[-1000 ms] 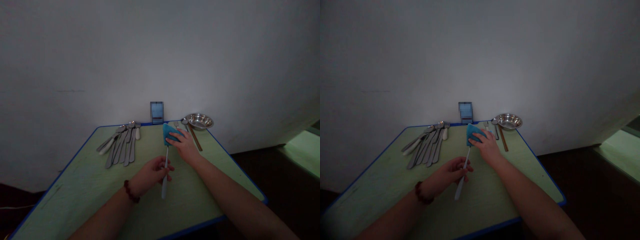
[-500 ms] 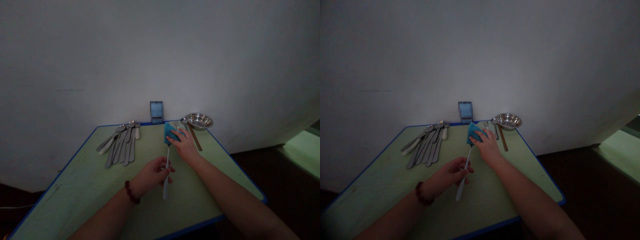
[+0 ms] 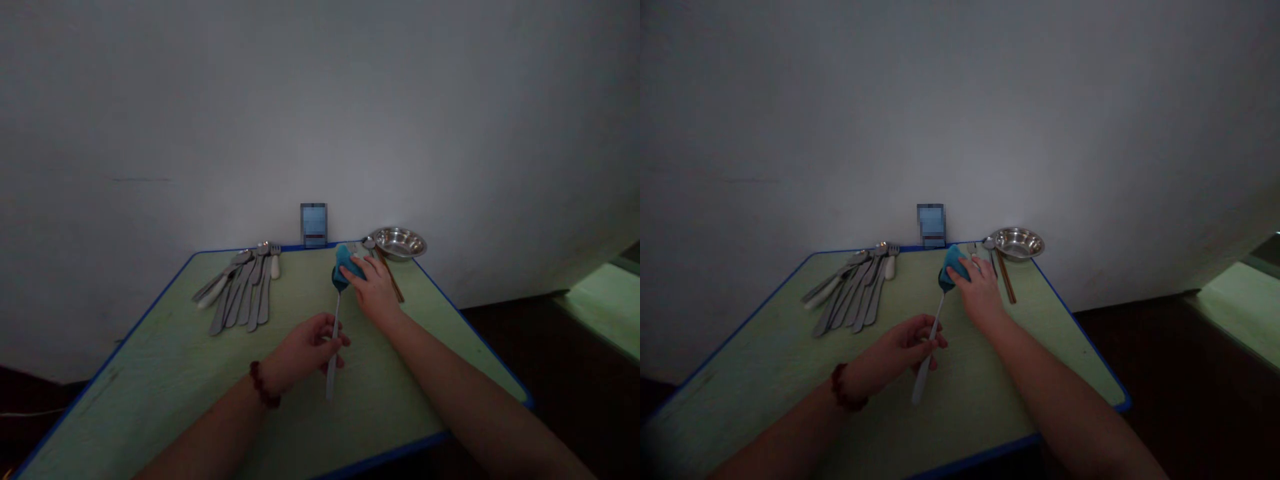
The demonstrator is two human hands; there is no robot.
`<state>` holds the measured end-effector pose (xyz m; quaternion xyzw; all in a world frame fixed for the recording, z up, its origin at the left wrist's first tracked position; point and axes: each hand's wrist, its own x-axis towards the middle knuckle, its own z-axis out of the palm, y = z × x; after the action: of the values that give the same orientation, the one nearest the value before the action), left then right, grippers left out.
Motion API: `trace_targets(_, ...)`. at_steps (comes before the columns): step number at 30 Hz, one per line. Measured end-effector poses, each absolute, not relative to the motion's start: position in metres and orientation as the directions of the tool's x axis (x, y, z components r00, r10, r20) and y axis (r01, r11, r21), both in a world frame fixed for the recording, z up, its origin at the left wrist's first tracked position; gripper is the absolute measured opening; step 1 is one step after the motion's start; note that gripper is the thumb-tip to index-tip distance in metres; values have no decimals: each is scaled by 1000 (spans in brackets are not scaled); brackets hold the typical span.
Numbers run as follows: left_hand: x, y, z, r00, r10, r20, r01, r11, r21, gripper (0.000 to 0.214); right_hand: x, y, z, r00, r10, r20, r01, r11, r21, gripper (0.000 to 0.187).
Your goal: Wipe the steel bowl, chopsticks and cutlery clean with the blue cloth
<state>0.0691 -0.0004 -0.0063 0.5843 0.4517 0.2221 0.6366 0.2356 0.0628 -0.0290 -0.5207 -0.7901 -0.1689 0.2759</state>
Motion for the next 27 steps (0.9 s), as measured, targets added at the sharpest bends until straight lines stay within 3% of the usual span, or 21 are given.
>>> trace_targets(27,66,3,-9,486,812,-324,109,311,944,19,236,64,-31,-388,663,640,855,518,-18,39)
